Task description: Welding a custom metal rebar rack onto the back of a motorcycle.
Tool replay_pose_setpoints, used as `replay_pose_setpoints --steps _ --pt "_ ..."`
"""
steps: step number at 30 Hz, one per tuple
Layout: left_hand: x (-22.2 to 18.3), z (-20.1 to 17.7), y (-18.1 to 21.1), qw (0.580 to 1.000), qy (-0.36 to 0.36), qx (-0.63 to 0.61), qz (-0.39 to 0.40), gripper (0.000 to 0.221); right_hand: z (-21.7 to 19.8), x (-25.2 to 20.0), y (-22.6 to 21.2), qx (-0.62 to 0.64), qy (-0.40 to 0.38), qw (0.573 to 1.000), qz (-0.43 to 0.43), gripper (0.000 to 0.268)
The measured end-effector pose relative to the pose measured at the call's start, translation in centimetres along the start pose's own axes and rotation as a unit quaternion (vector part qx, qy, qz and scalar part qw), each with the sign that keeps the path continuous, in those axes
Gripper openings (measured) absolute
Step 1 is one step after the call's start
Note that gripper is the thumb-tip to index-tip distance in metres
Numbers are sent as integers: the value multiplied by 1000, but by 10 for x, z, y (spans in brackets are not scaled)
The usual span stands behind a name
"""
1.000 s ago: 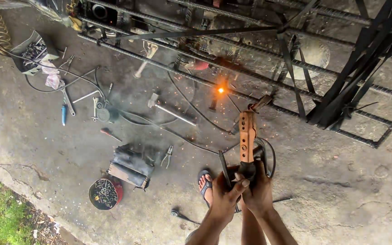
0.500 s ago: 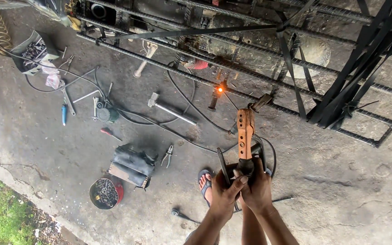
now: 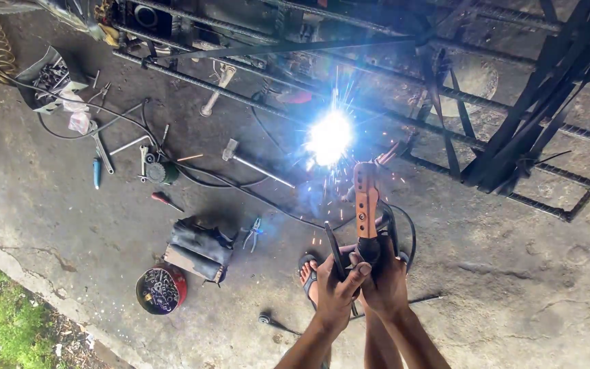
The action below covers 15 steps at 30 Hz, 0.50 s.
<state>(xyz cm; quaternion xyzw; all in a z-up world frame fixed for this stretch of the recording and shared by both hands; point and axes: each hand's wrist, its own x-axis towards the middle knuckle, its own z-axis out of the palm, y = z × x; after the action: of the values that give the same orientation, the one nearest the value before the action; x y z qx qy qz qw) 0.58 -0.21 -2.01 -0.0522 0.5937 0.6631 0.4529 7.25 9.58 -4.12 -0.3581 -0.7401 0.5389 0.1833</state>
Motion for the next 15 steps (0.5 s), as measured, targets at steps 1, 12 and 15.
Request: replay_pose_setpoints --steps 1,12,15 --pt "1 -1 -4 1000 0 0 0 48 1 -1 6 0 0 1000 0 45" --pt "3 3 2 999 5 -49 10 45 5 0 13 -15 -11 1000 -3 61" --pt "4 1 3 1000 4 -29 9 44 5 0 14 -22 -11 1000 -14 62"
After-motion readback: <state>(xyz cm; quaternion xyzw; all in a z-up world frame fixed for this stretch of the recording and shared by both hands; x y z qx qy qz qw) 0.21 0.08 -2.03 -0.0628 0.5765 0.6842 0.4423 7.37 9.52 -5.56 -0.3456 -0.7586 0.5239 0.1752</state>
